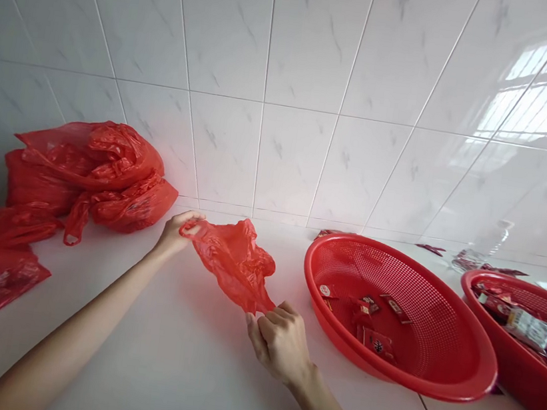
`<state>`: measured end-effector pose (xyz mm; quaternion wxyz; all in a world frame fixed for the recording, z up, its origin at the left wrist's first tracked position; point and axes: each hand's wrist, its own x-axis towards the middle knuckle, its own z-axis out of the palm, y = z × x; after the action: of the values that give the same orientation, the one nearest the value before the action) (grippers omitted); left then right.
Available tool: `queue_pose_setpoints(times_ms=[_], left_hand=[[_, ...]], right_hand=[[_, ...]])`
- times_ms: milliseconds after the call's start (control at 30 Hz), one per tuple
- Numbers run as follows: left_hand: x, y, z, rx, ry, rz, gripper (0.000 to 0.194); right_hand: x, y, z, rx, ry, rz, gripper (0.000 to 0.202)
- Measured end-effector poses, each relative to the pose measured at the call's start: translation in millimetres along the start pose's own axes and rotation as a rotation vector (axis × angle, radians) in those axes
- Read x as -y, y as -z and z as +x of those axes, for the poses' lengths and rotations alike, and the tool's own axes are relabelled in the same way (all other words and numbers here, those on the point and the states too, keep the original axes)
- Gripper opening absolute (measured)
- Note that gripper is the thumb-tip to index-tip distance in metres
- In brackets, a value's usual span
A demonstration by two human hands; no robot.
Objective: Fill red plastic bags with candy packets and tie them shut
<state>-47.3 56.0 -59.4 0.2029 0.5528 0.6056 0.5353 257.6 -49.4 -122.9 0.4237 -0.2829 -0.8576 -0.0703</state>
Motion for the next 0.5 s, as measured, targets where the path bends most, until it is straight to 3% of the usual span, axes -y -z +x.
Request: queue_pose_setpoints(times_ms=[100,200,333,500], left_hand=[[-6,7.2,-5,0.197,-0.052,0.158,0.074],[-22,11.4,-15,0.48,-0.224,0.412,0.106],[-45,12.0,-32,0.691,-0.333,0.602,0.094],[-46,-6.7,-45,0.759,-0.352,0.731,0.063]], right_hand=[[2,1,3,0.007,-0.016,-0.003,0.04],[4,1,5,0.009,-0.035,-0.01,0.039],[6,-1,5,0.013,-0.065,-0.011,0.032],[12,-5,9,0.077,-0.013,0.085,0.016]])
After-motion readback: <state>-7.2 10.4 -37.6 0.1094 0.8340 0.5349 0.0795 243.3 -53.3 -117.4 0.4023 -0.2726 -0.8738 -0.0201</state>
